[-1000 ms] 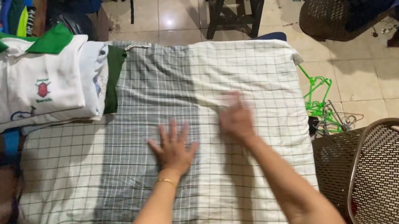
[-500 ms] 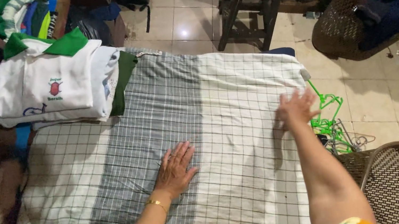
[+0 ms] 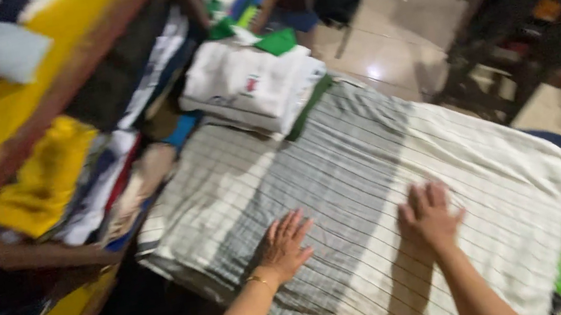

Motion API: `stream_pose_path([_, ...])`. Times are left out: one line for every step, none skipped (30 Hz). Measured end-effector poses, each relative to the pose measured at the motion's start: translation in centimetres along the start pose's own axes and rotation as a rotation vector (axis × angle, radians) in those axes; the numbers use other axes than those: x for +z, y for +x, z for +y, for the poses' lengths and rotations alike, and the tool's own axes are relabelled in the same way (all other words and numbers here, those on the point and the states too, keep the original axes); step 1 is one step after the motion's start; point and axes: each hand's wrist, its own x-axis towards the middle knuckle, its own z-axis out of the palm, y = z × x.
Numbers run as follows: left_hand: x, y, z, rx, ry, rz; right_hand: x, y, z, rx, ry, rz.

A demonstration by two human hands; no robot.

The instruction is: Organizing and folding various pieces of clothing into a wooden shelf.

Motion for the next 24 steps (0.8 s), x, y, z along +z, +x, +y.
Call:
stream_pose_path([0.2, -0.3, -0.1, -0.014, -0.034, 0.003, 0.0, 0.7, 0.2, 0.068, 0.007, 0.003])
stream_pose_path([0.3, -0.7, -0.3, -0.027, -0.068, 0.007, 0.1, 1.5, 0.4, 0.136, 0.015, 0.006])
stream_pose_path([-0.4, -0.8, -0.4, -0.053, -0.051, 0.038, 0.1, 1.8, -0.7, 0.096, 0.026, 0.019])
stream_pose_path([-1.1, -0.8, -0.5, -0.111, -0.122, -0.005, 0.1, 2.0, -1.8, 0.116, 0.040, -0.051])
stream_pose_path([-1.7, -1.2, -0.7, -0.166, -0.196, -0.052, 0.3, 1.8, -3.0, 0.137, 0.053, -0.128])
stream_pose_path([-1.6, -1.4, -1.4, -0.190, -0.183, -0.025, 1.5, 1.8, -4.6, 0.100, 0.062, -0.120])
stream_pose_path([-1.4, -1.6, -2.0, -0.260, -0.358, -0.067, 2.6, 1.4, -5.9, 0.003, 0.080, -0.114])
stream_pose_path([-1.2, -1.9, -2.5, -0.325, -0.536, -0.104, 3.7, 1.1, -7.1, -0.094, 0.097, -0.108])
stream_pose_path([-0.8, -2.1, -2.9, -0.346, -0.527, -0.076, 4.0, 0.4, -8.2, -0.128, 0.105, -0.102])
stream_pose_path([-0.5, -2.3, -3.4, -0.318, -0.501, -0.084, 4.4, -0.3, -9.3, -0.164, 0.052, -0.184])
stream_pose_path([-0.2, -3.1, -4.1, -0.301, -0.473, -0.093, 5.0, -1.3, -10.6, -0.204, 0.000, -0.271])
stream_pose_path([-0.2, -3.3, -4.7, -0.332, -0.464, -0.067, 2.7, -1.6, -13.3, -0.244, 0.008, -0.271])
stream_pose_path([0.1, -3.4, -5.0, -0.294, -0.471, -0.111, 0.0, -2.2, -15.3, -0.130, -0.055, -0.333])
stream_pose_path([0.3, -3.4, -5.4, -0.256, -0.479, -0.155, -2.5, -2.9, -17.4, -0.015, -0.120, -0.389])
stream_pose_path([-1.0, -3.6, -5.4, -0.276, -0.479, -0.134, 2.6, -0.5, -15.0, -0.042, -0.124, -0.387])
stream_pose_path([-2.3, -3.7, -5.6, -0.242, -0.510, -0.224, 7.2, 1.8, -12.5, -0.111, -0.166, -0.424])
stream_pose_path([-3.7, -3.9, -5.7, -0.204, -0.538, -0.320, 11.6, 3.5, -9.8, -0.173, -0.205, -0.462])
stream_pose_path([-5.5, -4.4, -5.7, -0.221, -0.539, -0.306, 13.7, 4.7, -9.7, -0.195, -0.206, -0.462])
stream_pose_path([-7.3, -4.7, -5.8, -0.263, -0.525, -0.428, 15.7, 5.9, -9.5, -0.307, -0.011, -0.336])
stream_pose_path([-9.2, -5.0, -5.9, -0.307, -0.511, -0.551, 17.7, 7.2, -9.4, -0.408, 0.188, -0.204])
stream_pose_path([-10.2, -5.3, -6.5, -0.310, -0.508, -0.540, 13.9, 6.9, -13.5, -0.418, 0.188, -0.198])
stream_pose_path([-11.3, -5.6, -7.0, -0.334, -0.496, -0.524, 10.0, 6.5, -17.5, -0.394, 0.255, -0.155])
stream_pose_path([-12.4, -5.5, -7.6, -0.354, -0.480, -0.505, 6.1, 6.4, -21.3, -0.369, 0.321, -0.106])
stream_pose_path([-12.8, -5.5, -8.8, -0.353, -0.473, -0.493, 4.5, 7.4, -23.9, -0.378, 0.322, -0.096])
